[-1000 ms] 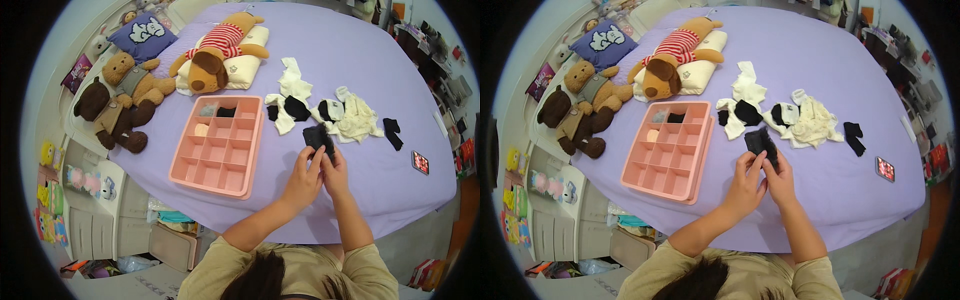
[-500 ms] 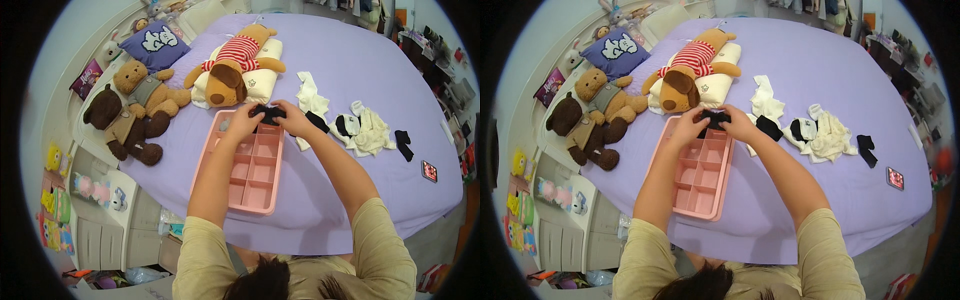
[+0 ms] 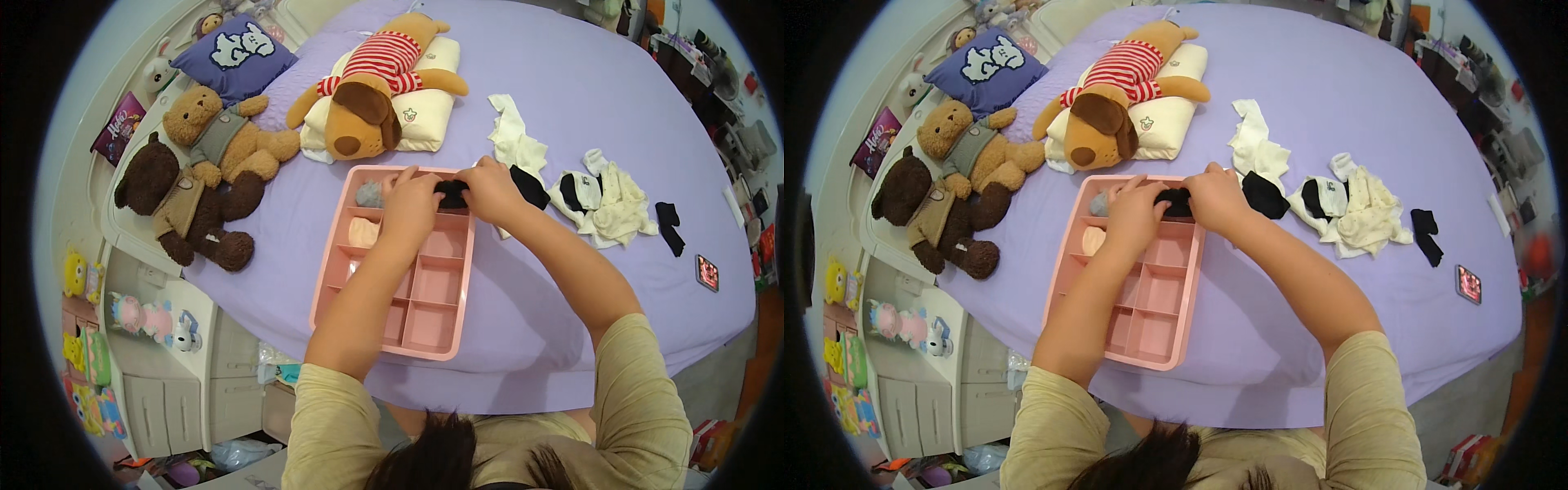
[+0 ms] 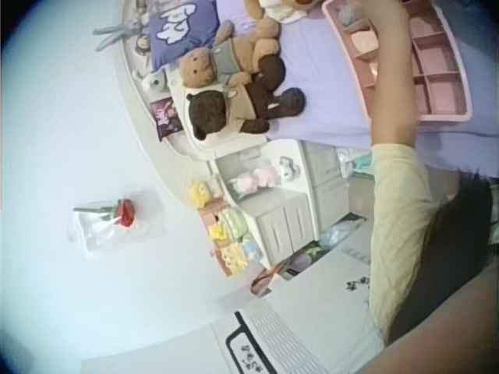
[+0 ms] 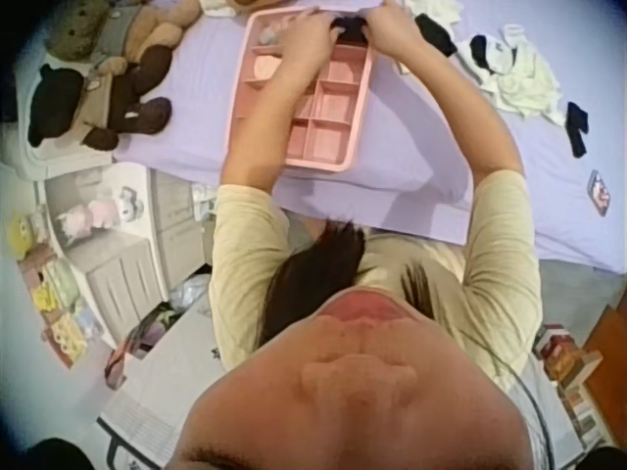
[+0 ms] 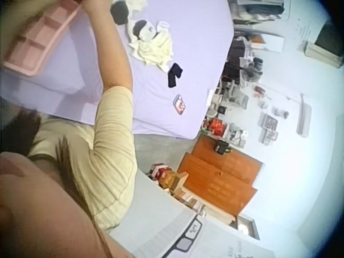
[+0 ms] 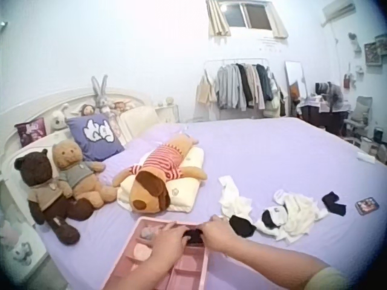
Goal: The person folds several pairs of socks one by one on a bed and places them into a pink compartmentalized organizer. The socks include black, white, and cream-colored pairs, some with patterns. The person smooths and folds each sock neatly before placing it into a compartment.
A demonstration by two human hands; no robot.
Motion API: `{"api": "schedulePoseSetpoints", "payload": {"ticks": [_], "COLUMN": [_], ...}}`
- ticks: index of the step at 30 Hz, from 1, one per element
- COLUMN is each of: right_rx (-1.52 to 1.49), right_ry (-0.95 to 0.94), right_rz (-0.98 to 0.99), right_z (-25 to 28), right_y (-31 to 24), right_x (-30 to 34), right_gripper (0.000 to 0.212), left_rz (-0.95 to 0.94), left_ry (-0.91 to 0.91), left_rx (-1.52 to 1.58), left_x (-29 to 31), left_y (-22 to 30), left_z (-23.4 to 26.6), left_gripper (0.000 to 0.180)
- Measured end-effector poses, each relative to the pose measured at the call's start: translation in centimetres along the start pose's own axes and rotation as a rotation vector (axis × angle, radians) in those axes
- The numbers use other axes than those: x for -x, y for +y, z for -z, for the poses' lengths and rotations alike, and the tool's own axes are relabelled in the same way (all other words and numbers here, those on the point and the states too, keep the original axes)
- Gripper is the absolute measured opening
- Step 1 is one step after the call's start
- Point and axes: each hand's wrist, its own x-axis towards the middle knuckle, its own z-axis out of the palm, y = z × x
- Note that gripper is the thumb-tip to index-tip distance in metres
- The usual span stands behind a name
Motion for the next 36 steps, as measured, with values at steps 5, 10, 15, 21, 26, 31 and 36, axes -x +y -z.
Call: {"api": "schedulePoseSetpoints", "payload": {"ticks": [5, 10, 15, 21, 26, 31, 36], "right_rx": [0.263, 0.331, 0.316, 0.409, 0.465, 0.448, 0.302], "right_ry": [-0.084, -0.17, -0.167, 0.067, 0.122, 0.073, 0.179], "right_rz": [-0.028, -0.068, -0.092, -0.037, 0.075, 0.061, 0.019], "right_z": [-0.4, -0.3, -0.6, -1.2, -1.6, -1.5, -2.4], "right_y": [-1.2, -2.1, -2.0, -2.5, -2.6, -2.0, -0.8], "right_x": [-0.5, -0.5, -0.7, -0.3, 0.2, 0.1, 0.8], "right_gripper": [0.011, 0.011, 0.011, 0.009, 0.007, 0.009, 0.019], "left_rz": [-0.053, -0.083, -0.053, -0.061, 0.038, 0.109, 0.168], "left_ry": [0.127, 0.073, 0.0, 0.07, 0.067, 0.021, -0.04], "left_rx": [-0.021, -0.014, -0.088, -0.119, -0.158, -0.167, -0.054], "left_x": [-0.1, -0.4, -0.2, 0.0, 0.3, 0.4, 0.1], "left_y": [0.8, 0.4, -0.3, 0.2, 0.6, 0.3, -0.3], "left_z": [-0.4, -0.9, -2.0, -2.0, -1.6, -1.7, -1.5], "left_gripper": [0.018, 0.014, 0.014, 0.014, 0.012, 0.016, 0.018]}}
